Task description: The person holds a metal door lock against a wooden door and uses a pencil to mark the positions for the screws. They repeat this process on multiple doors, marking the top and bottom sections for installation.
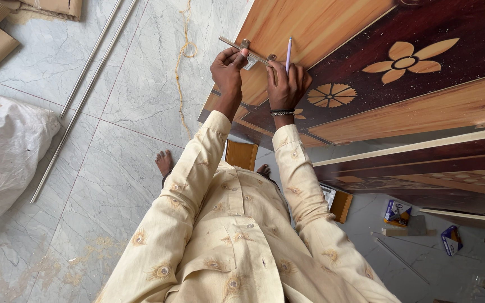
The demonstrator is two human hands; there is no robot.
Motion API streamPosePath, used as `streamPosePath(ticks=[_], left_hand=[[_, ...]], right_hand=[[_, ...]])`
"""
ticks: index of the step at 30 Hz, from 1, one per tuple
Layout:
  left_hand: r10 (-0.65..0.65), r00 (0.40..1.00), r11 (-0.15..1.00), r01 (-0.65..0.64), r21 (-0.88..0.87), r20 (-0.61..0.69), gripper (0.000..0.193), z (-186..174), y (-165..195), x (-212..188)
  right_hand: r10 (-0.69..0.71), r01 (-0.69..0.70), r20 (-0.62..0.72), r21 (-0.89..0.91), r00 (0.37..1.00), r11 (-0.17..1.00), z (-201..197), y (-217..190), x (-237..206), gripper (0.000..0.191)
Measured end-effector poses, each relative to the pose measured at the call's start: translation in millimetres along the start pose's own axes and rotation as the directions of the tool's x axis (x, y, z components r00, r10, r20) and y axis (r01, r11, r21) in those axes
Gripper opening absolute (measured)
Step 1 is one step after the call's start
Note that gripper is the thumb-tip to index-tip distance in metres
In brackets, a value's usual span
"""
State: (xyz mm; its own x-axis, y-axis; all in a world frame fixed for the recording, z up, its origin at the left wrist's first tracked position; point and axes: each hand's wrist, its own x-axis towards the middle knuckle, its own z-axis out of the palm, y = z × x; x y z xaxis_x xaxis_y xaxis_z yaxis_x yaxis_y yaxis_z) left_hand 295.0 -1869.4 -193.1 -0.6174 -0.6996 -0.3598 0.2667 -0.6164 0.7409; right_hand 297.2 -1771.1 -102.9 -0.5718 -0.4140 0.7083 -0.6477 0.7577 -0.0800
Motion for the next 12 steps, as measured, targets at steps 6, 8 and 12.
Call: streamPosePath(ticks=[6, 8, 12], left_hand=[[0.034, 0.999, 0.999, -0.034, 0.022, 0.025, 0.026, 3.3, 9.0, -4.7], [0.035, 0.999, 0.999, -0.036, 0.031, 0.030, 0.026, 3.0, 8.4, -8.2], [0.044, 0.999, 0.999, -0.044, 0.020, 0.027, 0.029, 7.7, 13.1, -9.2]], right_hand=[[0.091, -0.089, -0.016, 0.086, 0.996, 0.992, 2.2, 13.3, -12.9, 0.022], [0.114, -0.113, 0.002, 0.174, 0.993, 0.978, 4.7, 20.8, -19.8, 0.022], [0.170, -0.172, 0.033, 0.295, 0.985, 0.940, 14.4, 30.6, -28.0, 0.023]])
